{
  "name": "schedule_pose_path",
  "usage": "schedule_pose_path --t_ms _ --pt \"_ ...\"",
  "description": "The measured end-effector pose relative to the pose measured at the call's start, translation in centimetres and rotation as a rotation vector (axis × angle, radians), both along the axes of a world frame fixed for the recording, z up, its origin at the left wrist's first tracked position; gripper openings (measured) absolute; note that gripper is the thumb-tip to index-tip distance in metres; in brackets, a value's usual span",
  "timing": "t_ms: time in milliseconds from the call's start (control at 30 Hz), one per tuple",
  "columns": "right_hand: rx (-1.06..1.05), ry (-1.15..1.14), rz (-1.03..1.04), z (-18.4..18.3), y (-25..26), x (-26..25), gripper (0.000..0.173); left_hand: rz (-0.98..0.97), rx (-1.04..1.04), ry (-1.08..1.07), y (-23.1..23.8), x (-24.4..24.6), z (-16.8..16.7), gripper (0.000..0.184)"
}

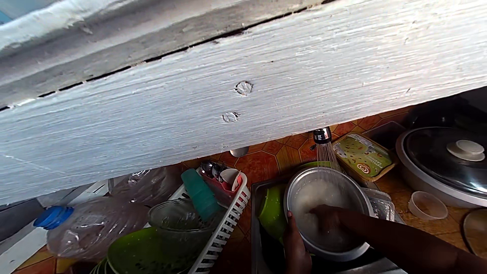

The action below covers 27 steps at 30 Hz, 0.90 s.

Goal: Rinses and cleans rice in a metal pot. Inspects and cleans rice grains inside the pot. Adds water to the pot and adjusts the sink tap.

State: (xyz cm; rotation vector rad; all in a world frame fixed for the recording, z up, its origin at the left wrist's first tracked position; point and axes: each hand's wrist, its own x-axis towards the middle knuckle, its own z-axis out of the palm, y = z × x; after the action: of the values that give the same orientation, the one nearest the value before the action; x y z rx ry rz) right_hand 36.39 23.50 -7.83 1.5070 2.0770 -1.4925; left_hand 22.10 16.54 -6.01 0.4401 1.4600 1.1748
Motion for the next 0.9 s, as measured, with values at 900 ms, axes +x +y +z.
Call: schedule_pose_path --t_ms 900 --pt "0.460 -0.281 0.615 -1.1 -1.8 -0.1 0.017 -0.006 -0.048 0.017 0.1 0.0 0.5 0.041"
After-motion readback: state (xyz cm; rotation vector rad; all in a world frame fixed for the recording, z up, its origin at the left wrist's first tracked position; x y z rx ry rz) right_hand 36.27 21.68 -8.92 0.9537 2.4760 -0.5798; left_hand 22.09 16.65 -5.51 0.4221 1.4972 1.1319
